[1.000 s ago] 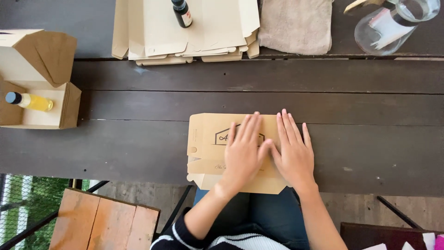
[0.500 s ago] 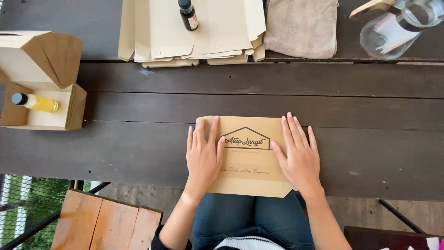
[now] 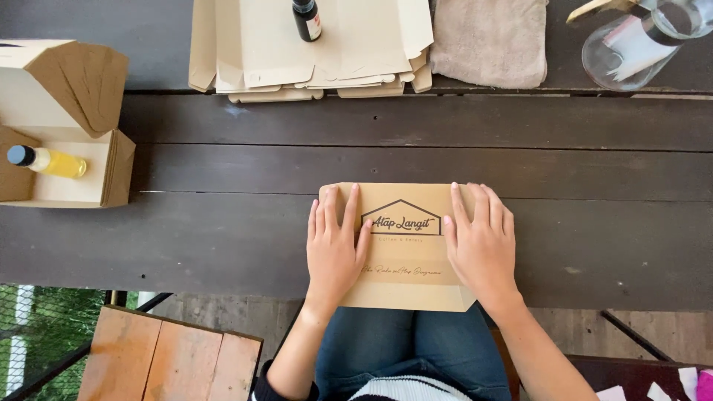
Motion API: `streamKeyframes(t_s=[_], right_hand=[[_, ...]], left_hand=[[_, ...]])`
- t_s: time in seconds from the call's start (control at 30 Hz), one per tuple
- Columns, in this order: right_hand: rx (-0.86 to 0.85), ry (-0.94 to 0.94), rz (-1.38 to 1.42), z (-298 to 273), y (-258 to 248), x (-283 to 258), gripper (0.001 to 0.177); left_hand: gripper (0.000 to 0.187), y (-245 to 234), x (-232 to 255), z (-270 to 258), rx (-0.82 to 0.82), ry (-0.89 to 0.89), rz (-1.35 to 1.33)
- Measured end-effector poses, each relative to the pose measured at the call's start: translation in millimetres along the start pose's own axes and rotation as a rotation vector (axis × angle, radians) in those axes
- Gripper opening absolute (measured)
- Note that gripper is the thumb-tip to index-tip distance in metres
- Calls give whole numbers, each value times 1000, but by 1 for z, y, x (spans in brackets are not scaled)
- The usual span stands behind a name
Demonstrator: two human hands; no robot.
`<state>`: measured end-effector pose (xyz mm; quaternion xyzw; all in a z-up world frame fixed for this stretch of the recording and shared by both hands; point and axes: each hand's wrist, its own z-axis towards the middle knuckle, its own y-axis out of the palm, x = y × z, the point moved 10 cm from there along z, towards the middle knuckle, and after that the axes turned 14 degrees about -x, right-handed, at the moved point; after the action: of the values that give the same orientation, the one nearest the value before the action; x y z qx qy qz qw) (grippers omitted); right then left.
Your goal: The person folds a flat cardboard box into its three-dimensional form. They fold the side flaps, tuck the top flap into a slot, and press the box flat to secure the shape.
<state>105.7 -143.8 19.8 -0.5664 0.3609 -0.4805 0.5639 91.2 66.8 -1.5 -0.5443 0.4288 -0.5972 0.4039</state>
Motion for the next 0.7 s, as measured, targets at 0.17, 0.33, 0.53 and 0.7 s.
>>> streamKeyframes(t_s=[0.17, 0.33, 0.53, 0.7], right_hand=[[14, -19, -12, 5, 1, -21, 49], [-38, -7, -14, 16, -6, -44, 49], [-93, -16, 97, 25, 5, -69, 53], [-82, -78, 86, 31, 2, -94, 54]], left_hand=[[57, -5, 3, -1, 12, 26, -22], [60, -6, 3, -1, 5, 26, -45], [66, -4, 4, 0, -41, 25, -45], [71, 1, 0, 0, -60, 0, -55]])
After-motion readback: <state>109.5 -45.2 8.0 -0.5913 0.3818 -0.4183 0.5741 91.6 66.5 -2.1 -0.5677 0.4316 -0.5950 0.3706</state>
